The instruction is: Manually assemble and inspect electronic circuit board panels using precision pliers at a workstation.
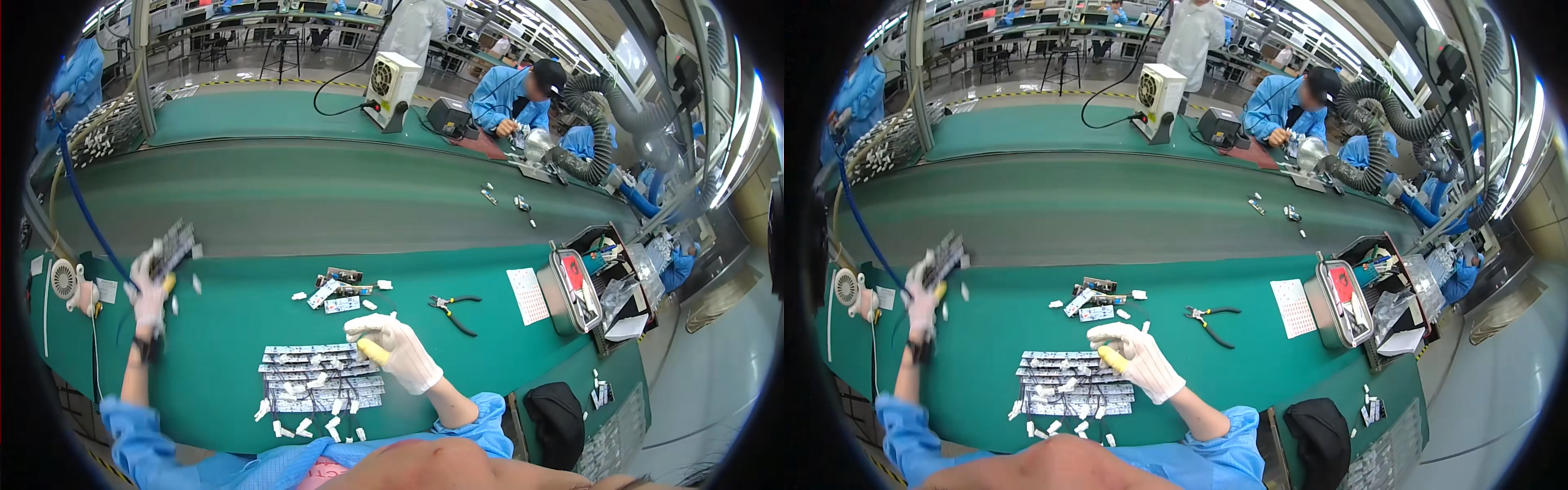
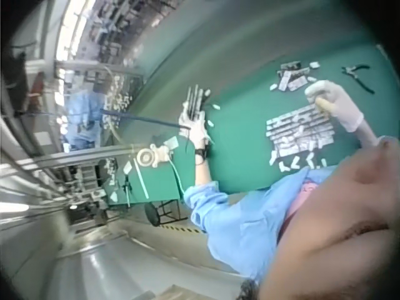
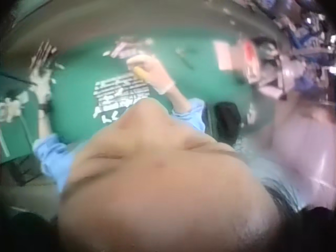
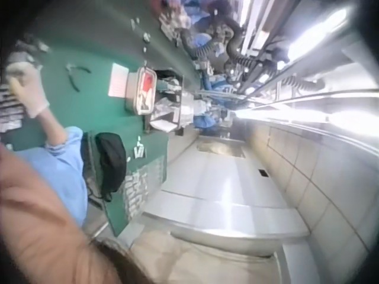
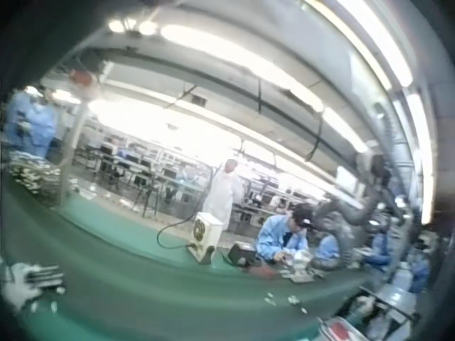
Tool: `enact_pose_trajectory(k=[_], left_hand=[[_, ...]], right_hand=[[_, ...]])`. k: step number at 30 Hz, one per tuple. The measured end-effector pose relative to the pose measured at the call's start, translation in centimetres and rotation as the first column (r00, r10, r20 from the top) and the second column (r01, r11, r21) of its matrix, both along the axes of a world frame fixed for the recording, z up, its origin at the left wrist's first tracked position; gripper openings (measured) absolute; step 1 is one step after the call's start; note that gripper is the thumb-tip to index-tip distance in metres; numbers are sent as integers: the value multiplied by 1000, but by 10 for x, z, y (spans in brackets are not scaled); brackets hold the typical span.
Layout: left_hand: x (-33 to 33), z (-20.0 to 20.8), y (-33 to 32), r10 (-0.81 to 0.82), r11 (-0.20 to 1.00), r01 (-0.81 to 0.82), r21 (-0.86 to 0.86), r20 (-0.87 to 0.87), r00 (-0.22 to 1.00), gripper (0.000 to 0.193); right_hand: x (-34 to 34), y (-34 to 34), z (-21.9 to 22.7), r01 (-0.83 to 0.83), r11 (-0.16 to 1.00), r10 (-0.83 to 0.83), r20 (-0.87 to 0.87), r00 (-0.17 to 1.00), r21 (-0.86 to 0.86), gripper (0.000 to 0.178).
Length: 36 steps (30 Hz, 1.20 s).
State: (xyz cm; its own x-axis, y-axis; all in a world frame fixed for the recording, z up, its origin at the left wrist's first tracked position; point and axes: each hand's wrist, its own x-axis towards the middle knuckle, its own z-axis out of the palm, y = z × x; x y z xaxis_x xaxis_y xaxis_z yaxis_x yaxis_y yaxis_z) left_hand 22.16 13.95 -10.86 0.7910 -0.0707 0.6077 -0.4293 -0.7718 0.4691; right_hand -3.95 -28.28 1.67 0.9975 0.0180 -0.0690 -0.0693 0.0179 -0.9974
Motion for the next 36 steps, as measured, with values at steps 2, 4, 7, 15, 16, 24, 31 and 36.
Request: enact_pose_trajectory(k=[2,4,7,15,16,24,31,36], left_hand=[[66,12,-33,264,963,-266,52,30,964,53],[93,62,-91,-245,602,-168,-780,-381,891,49],[110,104,-135,313,938,-312,-151,-17,950,54],[-96,122,-170,-702,616,787,-41,-482,524,42],[-128,126,-168,-708,534,844,-60,-577,407,50],[-214,91,-155,-712,489,852,189,-478,515,70],[-225,98,-152,-663,560,798,222,-457,592,97],[-227,106,-156,-580,510,762,400,-494,647,94]], right_hand=[[6,0,-6,66,981,-62,27,998,-181,23],[11,-7,-18,127,966,-103,115,988,-224,20],[11,-12,-30,166,968,-154,78,985,-190,21],[12,-18,-48,335,635,-32,410,911,-696,24],[11,-16,-47,325,640,-23,405,914,-697,24],[8,0,-44,39,228,192,84,978,-973,38],[9,6,-42,28,303,150,77,986,-953,28],[4,3,-48,72,270,171,122,978,-960,23]])
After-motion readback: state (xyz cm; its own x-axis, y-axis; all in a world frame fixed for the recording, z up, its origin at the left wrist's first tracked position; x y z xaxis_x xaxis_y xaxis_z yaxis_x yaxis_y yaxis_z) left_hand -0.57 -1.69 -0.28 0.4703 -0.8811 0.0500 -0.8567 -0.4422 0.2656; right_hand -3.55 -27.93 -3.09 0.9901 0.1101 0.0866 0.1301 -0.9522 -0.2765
